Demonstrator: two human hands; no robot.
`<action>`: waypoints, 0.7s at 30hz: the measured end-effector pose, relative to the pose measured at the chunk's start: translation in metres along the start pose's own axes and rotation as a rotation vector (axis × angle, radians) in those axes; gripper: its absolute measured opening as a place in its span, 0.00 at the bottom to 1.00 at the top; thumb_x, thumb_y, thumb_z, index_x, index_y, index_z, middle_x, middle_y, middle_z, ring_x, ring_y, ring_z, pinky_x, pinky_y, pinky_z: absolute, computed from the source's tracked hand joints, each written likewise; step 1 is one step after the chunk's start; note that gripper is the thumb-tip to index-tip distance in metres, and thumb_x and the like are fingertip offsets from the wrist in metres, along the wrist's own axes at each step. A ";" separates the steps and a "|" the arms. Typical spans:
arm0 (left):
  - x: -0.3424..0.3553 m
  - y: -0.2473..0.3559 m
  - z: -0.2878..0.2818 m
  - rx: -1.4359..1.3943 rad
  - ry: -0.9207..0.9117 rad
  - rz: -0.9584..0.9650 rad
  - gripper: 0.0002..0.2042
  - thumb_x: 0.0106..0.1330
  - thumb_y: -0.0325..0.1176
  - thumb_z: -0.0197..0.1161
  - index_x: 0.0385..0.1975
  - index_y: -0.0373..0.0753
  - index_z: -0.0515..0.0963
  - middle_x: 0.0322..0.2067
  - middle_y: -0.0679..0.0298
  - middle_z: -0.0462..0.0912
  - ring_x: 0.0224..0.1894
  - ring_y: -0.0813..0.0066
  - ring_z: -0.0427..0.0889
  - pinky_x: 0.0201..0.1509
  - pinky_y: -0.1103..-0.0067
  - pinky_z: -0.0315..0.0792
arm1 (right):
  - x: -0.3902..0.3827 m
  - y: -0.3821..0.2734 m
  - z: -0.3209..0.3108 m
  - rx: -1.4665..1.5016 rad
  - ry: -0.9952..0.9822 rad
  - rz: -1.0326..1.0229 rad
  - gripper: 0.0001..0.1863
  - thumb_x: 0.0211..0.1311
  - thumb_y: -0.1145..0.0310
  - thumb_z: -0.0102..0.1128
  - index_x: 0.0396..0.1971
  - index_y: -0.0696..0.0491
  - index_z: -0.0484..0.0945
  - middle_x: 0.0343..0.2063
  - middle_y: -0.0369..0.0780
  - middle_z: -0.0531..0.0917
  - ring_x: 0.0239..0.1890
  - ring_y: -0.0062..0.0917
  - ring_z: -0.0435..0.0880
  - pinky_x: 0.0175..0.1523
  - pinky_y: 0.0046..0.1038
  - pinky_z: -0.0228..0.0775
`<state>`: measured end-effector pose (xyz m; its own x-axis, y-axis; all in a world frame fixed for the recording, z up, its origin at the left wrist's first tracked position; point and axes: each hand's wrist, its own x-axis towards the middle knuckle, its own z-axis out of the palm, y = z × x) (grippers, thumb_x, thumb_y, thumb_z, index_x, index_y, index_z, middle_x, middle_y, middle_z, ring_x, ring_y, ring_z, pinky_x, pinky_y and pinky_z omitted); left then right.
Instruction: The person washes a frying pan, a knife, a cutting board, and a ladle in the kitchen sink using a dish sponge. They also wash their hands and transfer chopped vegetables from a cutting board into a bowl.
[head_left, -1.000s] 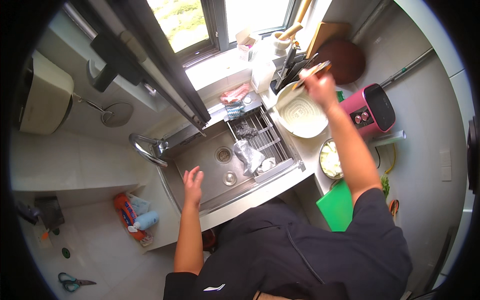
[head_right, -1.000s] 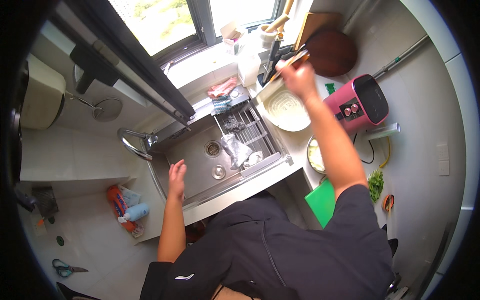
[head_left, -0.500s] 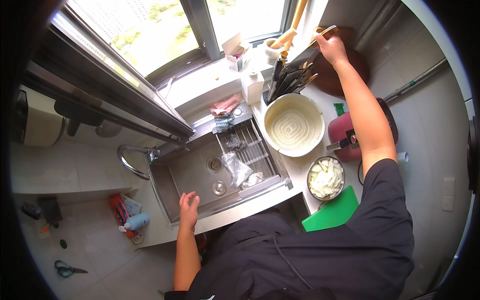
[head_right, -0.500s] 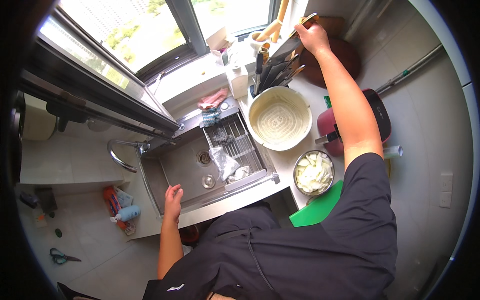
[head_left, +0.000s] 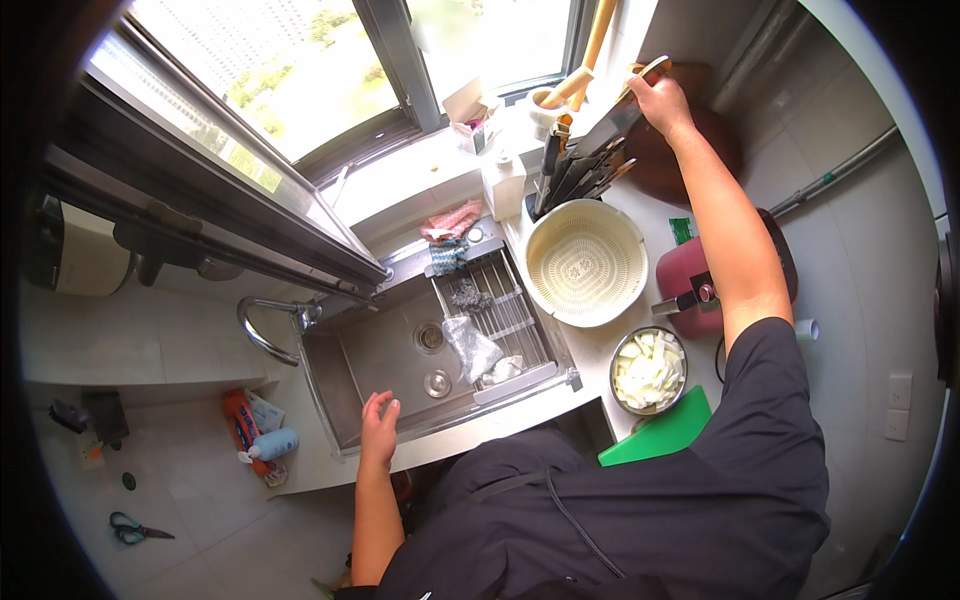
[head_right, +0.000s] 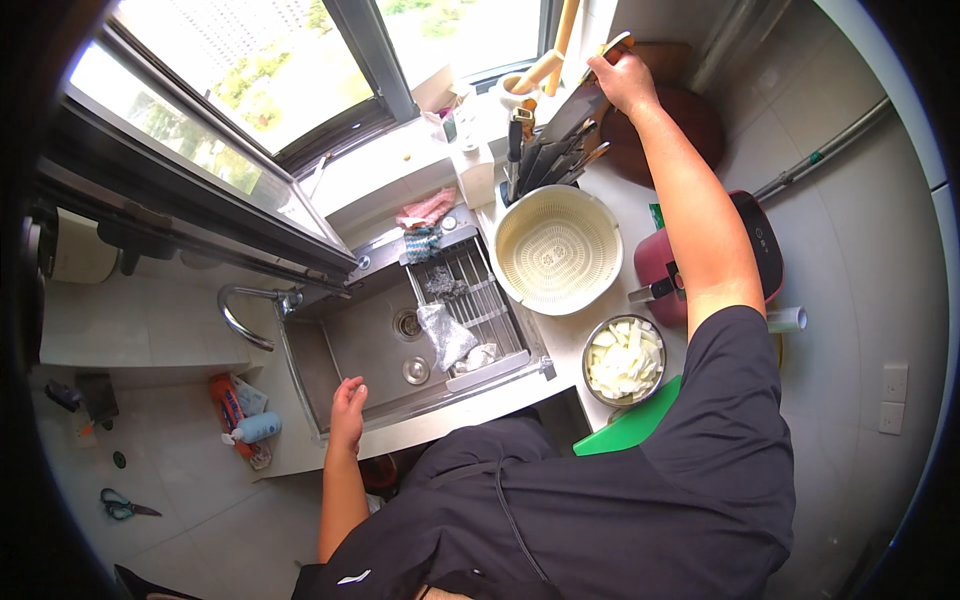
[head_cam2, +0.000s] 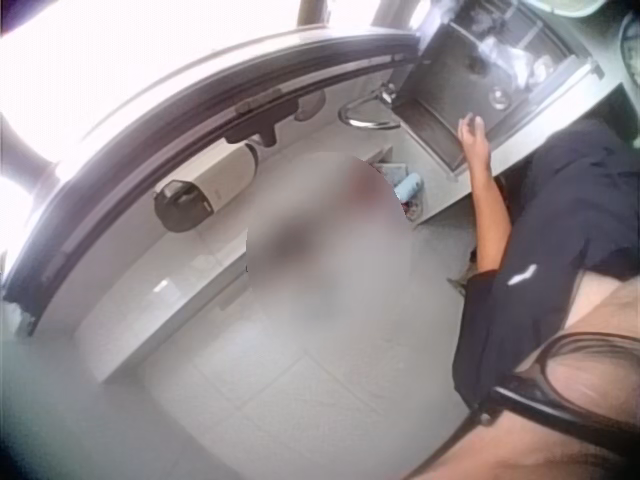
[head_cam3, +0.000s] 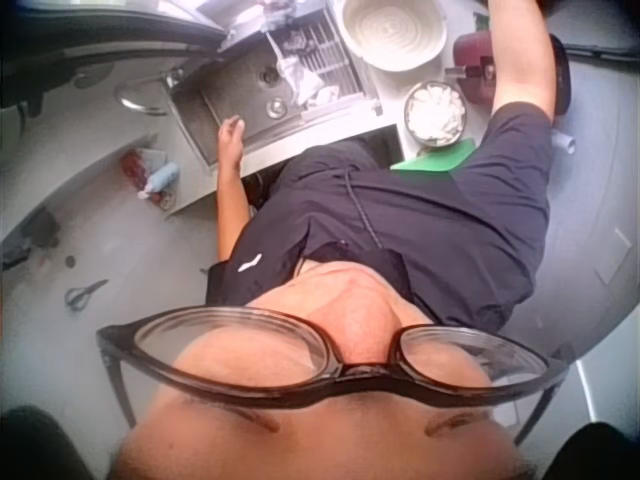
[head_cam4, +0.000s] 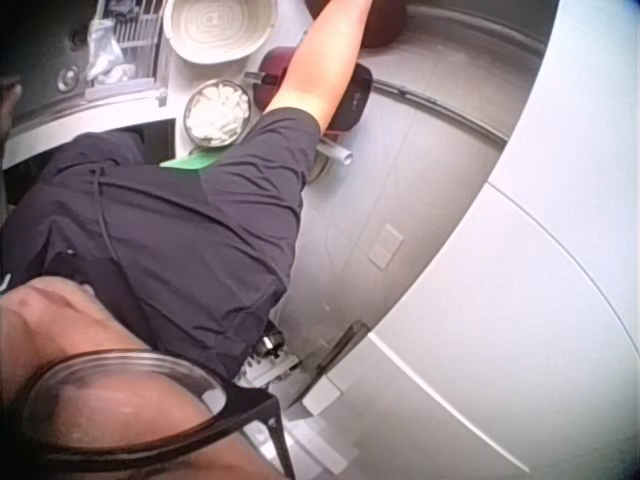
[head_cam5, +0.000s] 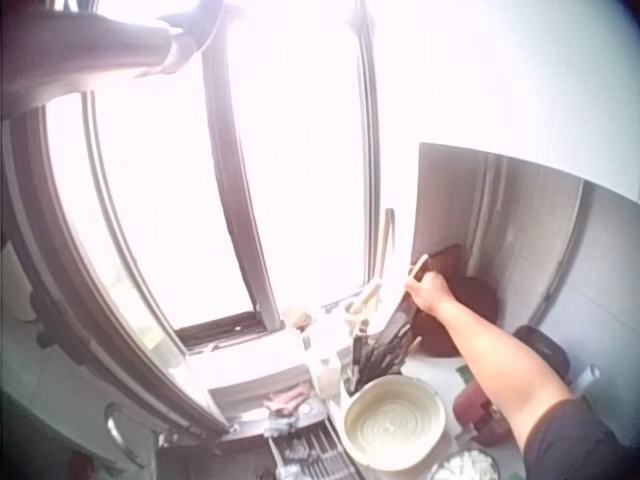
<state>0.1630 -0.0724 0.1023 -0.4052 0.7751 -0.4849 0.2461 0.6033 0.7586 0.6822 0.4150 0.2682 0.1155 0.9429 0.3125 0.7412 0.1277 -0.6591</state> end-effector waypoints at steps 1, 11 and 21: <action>0.001 -0.004 0.001 -0.012 -0.007 -0.003 0.19 0.68 0.43 0.61 0.54 0.41 0.78 0.69 0.51 0.60 0.72 0.59 0.58 0.73 0.67 0.54 | 0.001 0.000 0.000 0.021 -0.007 0.006 0.27 0.56 0.44 0.58 0.25 0.57 0.84 0.25 0.44 0.86 0.33 0.36 0.86 0.44 0.34 0.75; 0.004 -0.015 0.005 -0.036 -0.058 -0.001 0.19 0.70 0.40 0.61 0.58 0.40 0.75 0.71 0.51 0.56 0.68 0.65 0.65 0.71 0.71 0.56 | 0.007 0.004 0.007 0.160 0.001 0.041 0.26 0.57 0.47 0.60 0.21 0.59 0.81 0.19 0.40 0.82 0.26 0.27 0.82 0.37 0.30 0.72; 0.001 -0.013 0.007 -0.053 -0.052 -0.018 0.19 0.69 0.41 0.61 0.57 0.39 0.75 0.68 0.53 0.63 0.66 0.64 0.67 0.70 0.71 0.58 | 0.015 0.020 0.029 -0.036 -0.103 0.032 0.30 0.53 0.45 0.64 0.45 0.57 0.82 0.44 0.49 0.85 0.51 0.39 0.84 0.56 0.35 0.73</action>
<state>0.1652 -0.0782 0.0886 -0.3623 0.7737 -0.5197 0.1919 0.6076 0.7707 0.6799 0.4403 0.2399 0.0723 0.9733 0.2179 0.7618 0.0871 -0.6419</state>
